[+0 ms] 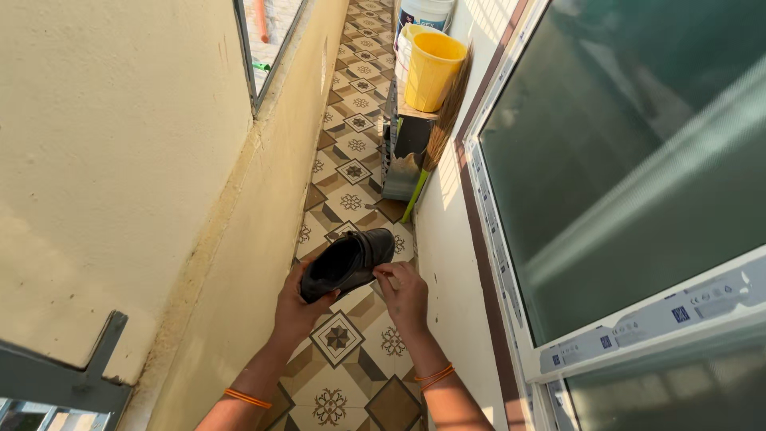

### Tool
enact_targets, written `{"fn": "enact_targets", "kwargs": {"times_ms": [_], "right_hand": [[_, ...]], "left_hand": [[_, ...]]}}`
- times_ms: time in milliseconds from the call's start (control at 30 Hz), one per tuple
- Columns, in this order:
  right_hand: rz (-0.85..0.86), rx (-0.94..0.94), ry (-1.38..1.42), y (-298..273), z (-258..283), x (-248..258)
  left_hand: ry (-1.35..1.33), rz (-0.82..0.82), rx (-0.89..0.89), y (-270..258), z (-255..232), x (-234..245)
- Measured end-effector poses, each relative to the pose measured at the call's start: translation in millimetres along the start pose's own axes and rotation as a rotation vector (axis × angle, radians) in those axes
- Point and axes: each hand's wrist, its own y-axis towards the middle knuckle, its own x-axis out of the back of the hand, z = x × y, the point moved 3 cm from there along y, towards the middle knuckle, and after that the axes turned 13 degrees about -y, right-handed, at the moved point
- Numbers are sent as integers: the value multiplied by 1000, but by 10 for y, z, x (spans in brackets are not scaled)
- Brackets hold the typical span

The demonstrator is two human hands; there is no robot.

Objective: The person picks up a pair of black shoes from the floor, walks along a balcony, and places them on a shoe rack. The person then picks up two metal bowls and places them on the balcony ledge.

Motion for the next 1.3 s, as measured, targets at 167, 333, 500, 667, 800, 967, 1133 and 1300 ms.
{"fn": "enact_targets", "kwargs": {"times_ms": [167,333,500,667,800,967,1133,1300], "right_hand": [[0,18,28,1209,-401,-412],[70,-149,172,2397,-793,-970],[59,-207,134,3485,-1140,-1423],[3,-271,19,4526,-1477,-1499],[-96,-267,-15,5200,-1859,-1479],[-197,-265,-94,6164,-2483,-1429],[-305,-197,-75,7461,-3208,-1336],[-312,-138,-159,8796,-3971,-1482]], "left_hand": [[122,-187,-1,1002,128,138],[133,-304,39,2103,463,520],[-20,-259,-19,3528,921,771],[-105,-174,19,4971,1179,781],[-89,-115,49,5869,1446,689],[-93,-35,36,6889,1896,535],[41,-55,46,7803,2297,468],[344,-78,-2,8743,2373,359]]}}
